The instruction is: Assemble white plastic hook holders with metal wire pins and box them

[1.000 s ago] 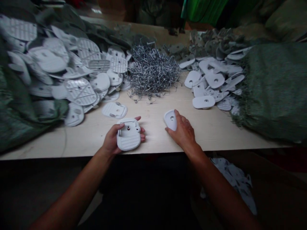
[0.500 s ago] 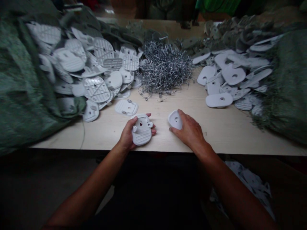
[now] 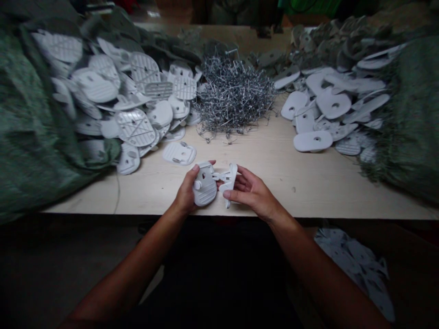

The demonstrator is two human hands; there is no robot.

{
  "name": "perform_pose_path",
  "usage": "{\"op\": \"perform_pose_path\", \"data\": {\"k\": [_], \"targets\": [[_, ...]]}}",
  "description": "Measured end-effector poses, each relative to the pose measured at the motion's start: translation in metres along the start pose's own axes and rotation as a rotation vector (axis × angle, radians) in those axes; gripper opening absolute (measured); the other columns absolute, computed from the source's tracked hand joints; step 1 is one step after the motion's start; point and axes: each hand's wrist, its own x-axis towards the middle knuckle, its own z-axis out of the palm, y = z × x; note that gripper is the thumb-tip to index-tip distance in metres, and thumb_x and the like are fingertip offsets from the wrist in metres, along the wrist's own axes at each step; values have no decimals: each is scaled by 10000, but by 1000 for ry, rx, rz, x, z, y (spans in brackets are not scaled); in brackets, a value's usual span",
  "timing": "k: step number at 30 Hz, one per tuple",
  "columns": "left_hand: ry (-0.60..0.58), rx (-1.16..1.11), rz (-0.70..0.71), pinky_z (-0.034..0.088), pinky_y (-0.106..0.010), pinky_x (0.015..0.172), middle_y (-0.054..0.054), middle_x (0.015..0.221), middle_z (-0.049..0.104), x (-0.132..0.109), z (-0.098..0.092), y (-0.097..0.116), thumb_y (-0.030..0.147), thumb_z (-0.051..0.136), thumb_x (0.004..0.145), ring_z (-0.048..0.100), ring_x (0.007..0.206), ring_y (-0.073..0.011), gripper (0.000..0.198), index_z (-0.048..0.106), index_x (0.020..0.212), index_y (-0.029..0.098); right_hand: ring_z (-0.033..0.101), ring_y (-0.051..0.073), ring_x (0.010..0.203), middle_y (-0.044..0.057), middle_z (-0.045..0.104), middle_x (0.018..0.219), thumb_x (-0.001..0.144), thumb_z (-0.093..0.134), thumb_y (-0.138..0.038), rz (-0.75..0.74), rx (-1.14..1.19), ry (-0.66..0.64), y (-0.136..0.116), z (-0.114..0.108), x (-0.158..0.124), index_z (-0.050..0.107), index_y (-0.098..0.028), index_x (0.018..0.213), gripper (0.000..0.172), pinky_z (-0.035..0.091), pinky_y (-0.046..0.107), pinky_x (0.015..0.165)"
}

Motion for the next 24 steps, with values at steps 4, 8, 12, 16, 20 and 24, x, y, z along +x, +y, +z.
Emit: {"op": "perform_pose_path", "data": {"k": [4, 8, 12, 16, 20, 24], "targets": [[30, 174, 128, 567, -359, 883, -107, 1092, 811, -6, 2, -5, 556, 770, 926, 770, 976, -288, 691, 643, 1484, 168, 660, 341, 1389, 123, 661, 1526, 751, 988, -406, -55, -90, 21, 9, 7, -2, 533, -287, 1554, 930, 474, 596, 1249], [-19, 109, 140, 554, -376, 958, -122, 1198, 794, -10, 13, -2, 556, 734, 944, 750, 1076, -294, 695, 612, 1516, 180, 622, 352, 1430, 140, 608, 1583, 788, 975, -422, -171, -211, 89, 16, 16, -7, 442, -298, 1647, 1018, 460, 609, 1259], [-16, -89, 37, 582, -426, 930, -153, 1151, 800, -10, 27, 9, 608, 661, 944, 772, 1044, -324, 691, 615, 1444, 133, 593, 354, 1462, 113, 592, 1609, 811, 963, -406, -270, -319, 133, 17, 25, -11, 418, -334, 1672, 1022, 447, 611, 1275], [6, -115, 40, 581, -406, 888, -151, 1077, 810, -8, 35, 16, 556, 630, 940, 780, 1001, -316, 552, 668, 1277, 120, 605, 358, 1448, 108, 609, 1593, 797, 975, -389, -292, -370, 182, 14, 31, -13, 416, -338, 1675, 1042, 451, 621, 1270], [10, -77, 114, 570, -406, 899, -133, 1082, 809, -7, 38, 10, 557, 631, 936, 775, 1017, -313, 493, 671, 1223, 158, 622, 359, 1429, 109, 624, 1577, 804, 968, -388, -290, -373, 202, 11, 34, -15, 425, -331, 1667, 1022, 465, 622, 1258], [-8, -26, 178, 564, -391, 885, -138, 1118, 796, -10, 41, 4, 561, 629, 956, 769, 994, -293, 483, 670, 1229, 165, 612, 355, 1442, 107, 605, 1597, 835, 945, -373, -317, -430, 192, 13, 32, -19, 397, -332, 1690, 1017, 457, 604, 1269]]}}
